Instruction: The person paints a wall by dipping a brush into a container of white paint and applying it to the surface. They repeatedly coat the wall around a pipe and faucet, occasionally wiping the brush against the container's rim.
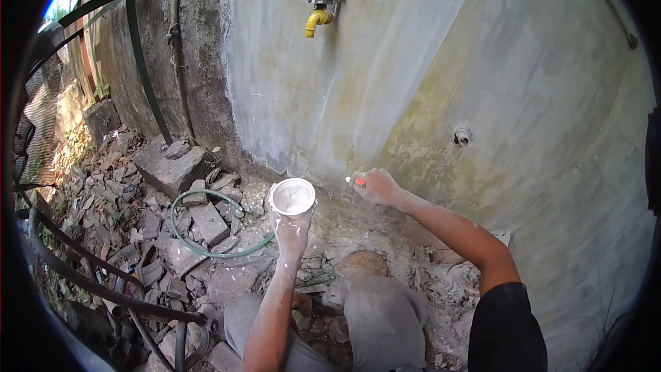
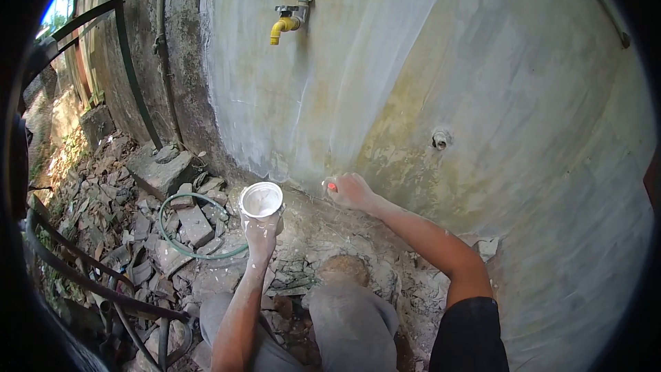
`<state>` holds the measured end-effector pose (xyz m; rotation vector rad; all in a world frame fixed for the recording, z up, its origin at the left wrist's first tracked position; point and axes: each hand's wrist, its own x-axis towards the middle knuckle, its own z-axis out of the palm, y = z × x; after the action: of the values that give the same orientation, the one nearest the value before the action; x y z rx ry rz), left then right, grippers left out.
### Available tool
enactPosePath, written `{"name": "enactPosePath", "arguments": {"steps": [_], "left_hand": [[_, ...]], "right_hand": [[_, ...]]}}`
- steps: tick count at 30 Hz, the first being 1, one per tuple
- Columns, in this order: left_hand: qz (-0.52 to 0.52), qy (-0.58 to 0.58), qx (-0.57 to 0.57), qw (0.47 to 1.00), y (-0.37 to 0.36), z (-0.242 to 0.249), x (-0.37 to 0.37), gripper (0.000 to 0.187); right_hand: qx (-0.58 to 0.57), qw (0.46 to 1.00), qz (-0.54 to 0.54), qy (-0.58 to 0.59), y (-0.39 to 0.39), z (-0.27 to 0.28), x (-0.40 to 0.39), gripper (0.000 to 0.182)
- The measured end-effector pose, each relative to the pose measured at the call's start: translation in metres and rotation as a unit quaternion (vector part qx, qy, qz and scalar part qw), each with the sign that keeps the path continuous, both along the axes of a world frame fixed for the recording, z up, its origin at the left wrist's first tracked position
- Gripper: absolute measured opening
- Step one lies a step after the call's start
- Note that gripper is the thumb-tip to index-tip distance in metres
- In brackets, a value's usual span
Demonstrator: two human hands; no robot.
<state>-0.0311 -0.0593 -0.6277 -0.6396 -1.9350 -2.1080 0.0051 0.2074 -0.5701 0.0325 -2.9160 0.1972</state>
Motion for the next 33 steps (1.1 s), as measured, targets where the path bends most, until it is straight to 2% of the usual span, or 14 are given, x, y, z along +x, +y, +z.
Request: {"name": "enactPosePath", "arguments": {"steps": [4, 9, 11, 12, 14, 15, 17, 19, 21, 22, 25, 29, 31, 33], "left_hand": [[0.049, 0.021, -0.011, 0.999, 0.002, 0.002, -0.002, 0.072], [0.047, -0.005, -0.048, 0.998, 0.003, -0.016, -0.009, 0.075], [0.040, -0.010, -0.049, 0.998, 0.004, -0.010, -0.010, 0.075], [0.042, -0.007, -0.036, 0.998, 0.005, -0.005, -0.007, 0.074], [0.043, -0.005, -0.029, 0.999, 0.005, 0.004, 0.000, 0.074], [0.040, -0.009, -0.024, 0.999, 0.006, 0.009, 0.002, 0.074], [0.038, -0.012, -0.018, 0.999, 0.007, 0.008, 0.001, 0.073], [0.016, -0.019, 0.042, 0.999, 0.007, 0.000, -0.003, 0.072], [0.019, -0.028, 0.060, 0.998, 0.005, 0.005, 0.000, 0.071], [0.022, -0.035, 0.081, 0.996, 0.003, 0.009, -0.001, 0.070], [0.062, -0.015, 0.023, 0.998, -0.003, 0.008, -0.003, 0.068], [0.089, 0.018, 0.015, 0.996, -0.010, 0.013, -0.004, 0.068], [0.046, 0.014, 0.062, 0.997, -0.017, 0.030, 0.005, 0.067], [0.052, 0.010, 0.028, 0.998, -0.020, 0.020, 0.002, 0.065]], "right_hand": [[0.093, 0.994, -0.024, 0.049, 0.021, 0.090, -0.016, 0.026], [0.170, 0.977, -0.090, 0.091, -0.031, 0.179, 0.022, 0.025], [0.167, 0.936, 0.030, 0.310, -0.035, 0.187, 0.033, 0.017], [0.163, 0.938, 0.030, 0.306, -0.037, 0.181, 0.031, 0.017], [0.269, 0.888, 0.029, 0.373, -0.044, 0.171, 0.024, 0.008], [0.267, 0.889, 0.027, 0.372, -0.044, 0.156, 0.018, 0.008], [0.348, 0.847, 0.054, 0.398, -0.034, 0.099, -0.004, 0.006], [0.372, 0.881, 0.007, 0.294, -0.021, 0.026, -0.016, 0.008], [0.393, 0.880, -0.002, 0.266, -0.009, -0.057, -0.023, 0.009], [0.361, 0.904, 0.010, 0.229, -0.008, -0.094, -0.023, 0.011], [0.303, 0.947, 0.001, 0.106, -0.021, -0.188, -0.012, 0.013], [0.255, 0.966, -0.006, 0.050, -0.045, -0.201, -0.008, 0.012], [0.180, 0.983, -0.010, 0.032, -0.057, -0.179, 0.003, 0.009], [0.126, 0.992, 0.007, 0.000, -0.056, -0.147, 0.009, 0.009]]}}
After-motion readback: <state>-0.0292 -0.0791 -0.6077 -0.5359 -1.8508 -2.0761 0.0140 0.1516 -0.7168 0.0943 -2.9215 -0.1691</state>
